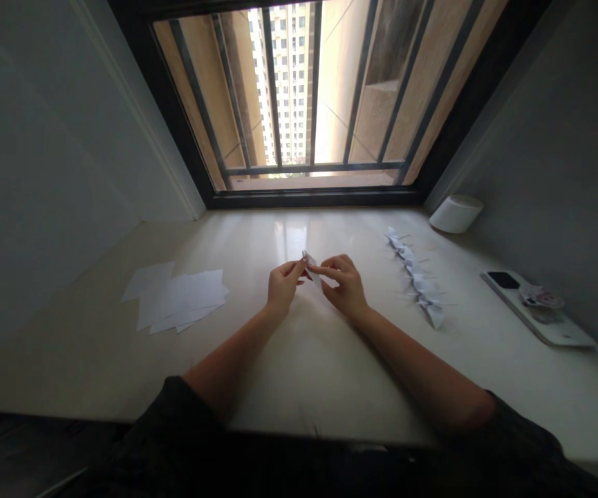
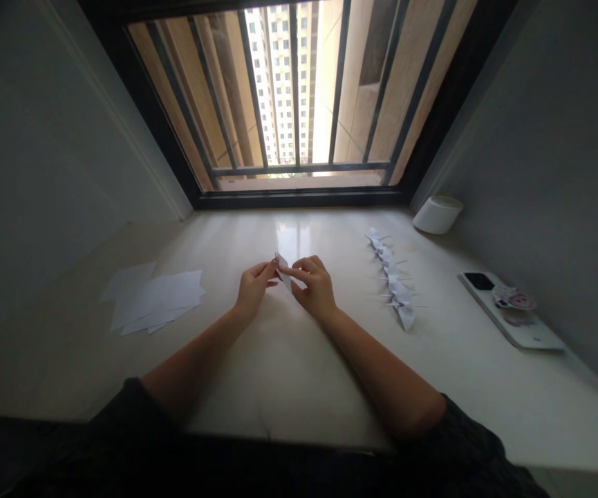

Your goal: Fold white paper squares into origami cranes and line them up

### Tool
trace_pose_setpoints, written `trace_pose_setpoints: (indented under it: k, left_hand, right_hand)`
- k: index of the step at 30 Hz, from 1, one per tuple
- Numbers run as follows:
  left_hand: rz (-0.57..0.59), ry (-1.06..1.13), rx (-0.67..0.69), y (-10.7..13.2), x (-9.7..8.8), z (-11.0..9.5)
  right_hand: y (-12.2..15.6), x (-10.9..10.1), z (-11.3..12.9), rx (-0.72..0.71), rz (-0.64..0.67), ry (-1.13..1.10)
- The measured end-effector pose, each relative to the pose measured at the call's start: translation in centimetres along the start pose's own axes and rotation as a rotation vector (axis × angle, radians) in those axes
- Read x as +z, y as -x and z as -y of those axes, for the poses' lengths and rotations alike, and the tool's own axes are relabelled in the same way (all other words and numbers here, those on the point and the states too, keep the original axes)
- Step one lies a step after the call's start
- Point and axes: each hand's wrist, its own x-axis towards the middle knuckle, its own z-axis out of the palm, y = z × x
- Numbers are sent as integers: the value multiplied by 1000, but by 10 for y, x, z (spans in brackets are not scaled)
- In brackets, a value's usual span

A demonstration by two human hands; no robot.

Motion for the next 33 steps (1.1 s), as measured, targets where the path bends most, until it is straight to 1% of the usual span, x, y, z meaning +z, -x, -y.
trace_pose_setpoints:
  k: [3, 7, 10, 13, 20, 28, 33]
  left_hand:
    - [-15, 12, -8, -3, -2, 0]
    - [-22, -8, -13, -3, -2, 0]
    - [-8, -32, 9, -3, -2, 0]
    - [1, -44, 28, -2, -2, 0]
    - [16, -45, 61, -2, -1, 1]
    - [23, -27, 57, -2, 0, 1]
    - [39, -17, 51, 0, 2, 0]
  right_hand:
    - [0, 1, -1, 12, 43, -64]
    - [-1, 0, -2, 50, 13, -146]
    - [-2, -1, -2, 58, 35, -192]
    - [-1, 0, -3, 72, 56, -216]
    - [-2, 2, -3, 139, 22, -291]
    - [-1, 5, -6, 145, 51, -345]
    - [0, 4, -5, 174, 22, -356]
